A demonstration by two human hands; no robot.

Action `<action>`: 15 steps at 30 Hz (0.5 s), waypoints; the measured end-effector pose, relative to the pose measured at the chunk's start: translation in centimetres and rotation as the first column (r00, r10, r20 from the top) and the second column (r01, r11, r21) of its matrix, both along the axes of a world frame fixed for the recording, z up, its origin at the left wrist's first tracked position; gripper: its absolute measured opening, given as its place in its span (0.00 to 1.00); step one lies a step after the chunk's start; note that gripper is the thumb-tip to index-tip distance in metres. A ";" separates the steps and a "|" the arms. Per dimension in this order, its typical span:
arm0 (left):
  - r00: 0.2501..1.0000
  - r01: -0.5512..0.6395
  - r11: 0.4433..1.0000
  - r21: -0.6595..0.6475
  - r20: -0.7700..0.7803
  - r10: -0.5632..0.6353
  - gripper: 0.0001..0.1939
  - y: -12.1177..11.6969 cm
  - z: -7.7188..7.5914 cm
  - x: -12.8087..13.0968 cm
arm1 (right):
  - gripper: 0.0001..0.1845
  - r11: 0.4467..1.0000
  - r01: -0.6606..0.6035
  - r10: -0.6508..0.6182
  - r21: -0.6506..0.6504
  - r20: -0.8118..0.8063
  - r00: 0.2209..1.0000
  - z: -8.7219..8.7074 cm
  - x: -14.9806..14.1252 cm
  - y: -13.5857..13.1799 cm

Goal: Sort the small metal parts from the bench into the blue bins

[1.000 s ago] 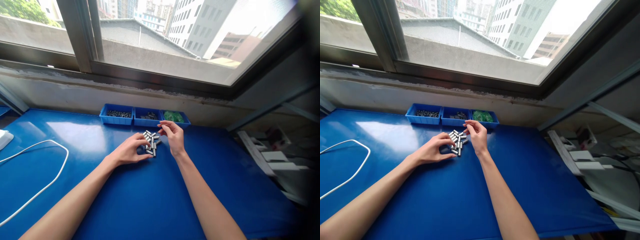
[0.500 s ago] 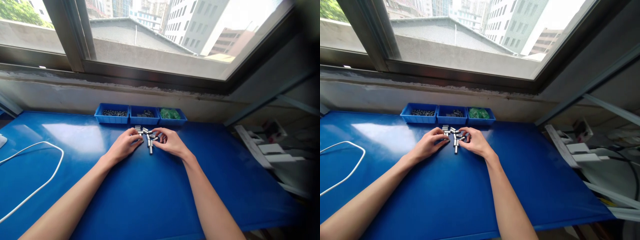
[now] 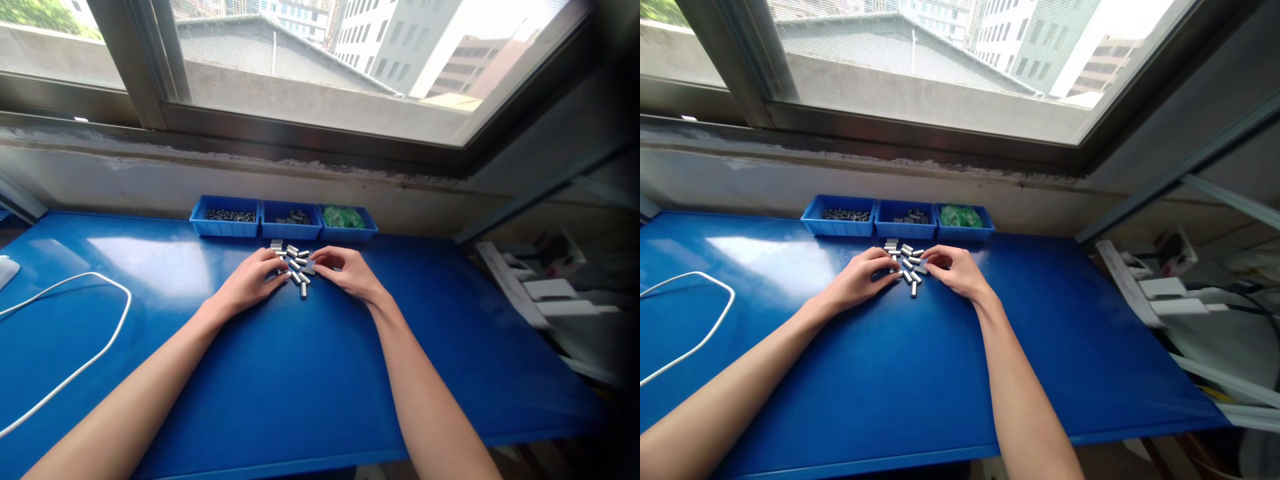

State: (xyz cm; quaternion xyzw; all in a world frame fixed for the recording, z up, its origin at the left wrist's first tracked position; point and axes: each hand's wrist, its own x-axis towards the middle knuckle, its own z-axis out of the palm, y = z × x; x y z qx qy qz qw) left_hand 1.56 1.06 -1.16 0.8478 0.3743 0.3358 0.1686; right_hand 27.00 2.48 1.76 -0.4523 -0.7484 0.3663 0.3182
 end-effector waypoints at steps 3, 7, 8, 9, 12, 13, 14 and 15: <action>1.000 0.003 1.000 0.002 0.009 -0.003 0.09 0.0 0.0 0.0 | 0.13 1.000 0.008 -0.008 0.004 0.009 1.000 0.2 0.0 -0.1; 1.000 0.009 0.999 0.032 -0.001 -0.009 0.08 -0.1 0.0 0.0 | 0.11 0.992 -0.075 0.057 0.102 0.166 0.985 0.6 -0.4 -0.2; 1.000 0.007 0.999 0.042 -0.001 -0.007 0.08 -0.1 0.1 0.0 | 0.11 0.989 -0.093 0.071 0.111 0.191 0.979 0.7 -0.5 -0.3; 1.000 0.009 0.999 0.051 -0.002 -0.009 0.08 -0.2 0.2 0.0 | 0.10 0.988 -0.105 0.080 0.113 0.205 0.976 0.7 -0.6 -0.3; 0.999 0.041 0.996 0.074 -0.022 -0.040 0.10 -0.4 0.5 0.2 | 0.11 0.990 -0.098 0.077 0.103 0.191 0.979 0.4 -0.8 -0.3; 0.998 0.060 0.995 0.077 -0.035 -0.057 0.10 -0.4 0.5 0.2 | 0.11 0.991 -0.091 0.072 0.100 0.183 0.981 0.3 -0.8 -0.3; 0.996 0.076 0.994 0.079 -0.048 -0.073 0.11 -0.5 0.6 0.3 | 0.12 0.991 -0.085 0.066 0.101 0.176 0.982 0.2 -0.9 -0.2; 0.995 0.086 0.993 0.079 -0.058 -0.081 0.11 -0.5 0.6 0.3 | 0.12 0.991 -0.083 0.064 0.104 0.173 0.983 0.1 -0.9 -0.2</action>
